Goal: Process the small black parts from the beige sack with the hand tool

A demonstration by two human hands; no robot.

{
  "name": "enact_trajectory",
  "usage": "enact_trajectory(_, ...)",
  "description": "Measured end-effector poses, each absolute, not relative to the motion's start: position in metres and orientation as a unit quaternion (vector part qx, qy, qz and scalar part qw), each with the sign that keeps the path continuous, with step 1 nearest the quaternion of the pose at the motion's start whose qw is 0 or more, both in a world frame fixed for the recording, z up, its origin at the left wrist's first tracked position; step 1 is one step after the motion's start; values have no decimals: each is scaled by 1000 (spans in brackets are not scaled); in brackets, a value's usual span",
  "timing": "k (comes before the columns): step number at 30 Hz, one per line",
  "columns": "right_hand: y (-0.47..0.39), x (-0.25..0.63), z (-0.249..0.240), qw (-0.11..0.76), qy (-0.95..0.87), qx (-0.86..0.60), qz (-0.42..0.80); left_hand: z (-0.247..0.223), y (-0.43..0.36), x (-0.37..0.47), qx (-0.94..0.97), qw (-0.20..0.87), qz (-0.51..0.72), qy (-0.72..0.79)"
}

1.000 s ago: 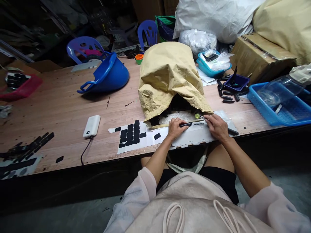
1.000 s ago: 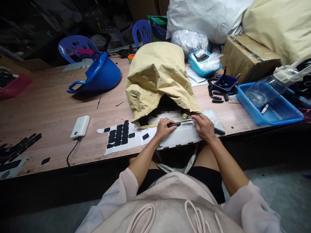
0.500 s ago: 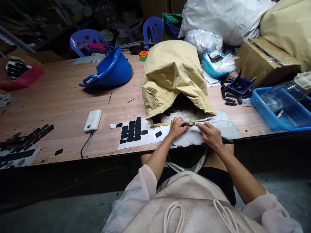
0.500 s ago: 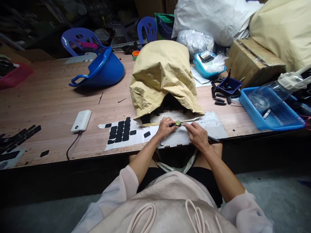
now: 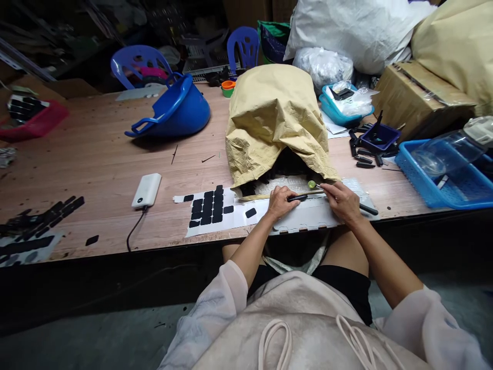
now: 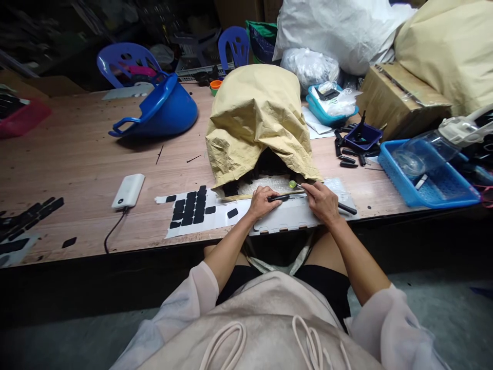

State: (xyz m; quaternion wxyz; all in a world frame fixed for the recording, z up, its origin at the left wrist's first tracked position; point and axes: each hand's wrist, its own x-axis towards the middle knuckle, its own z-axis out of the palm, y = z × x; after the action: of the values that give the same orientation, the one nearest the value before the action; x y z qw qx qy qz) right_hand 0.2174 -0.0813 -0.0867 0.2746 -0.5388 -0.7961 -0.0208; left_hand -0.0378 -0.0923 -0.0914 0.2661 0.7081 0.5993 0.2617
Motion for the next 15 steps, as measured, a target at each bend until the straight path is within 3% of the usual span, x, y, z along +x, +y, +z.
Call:
enact_trajectory(4, -64, 229, -97, 237, -826, -509, -46, -90, -94, -35, 714, 249, 252, 604)
enact_trajectory(15, -60, 231, -107, 235, -826, -510, -43, -76, -115, -35, 741, 259, 257, 563)
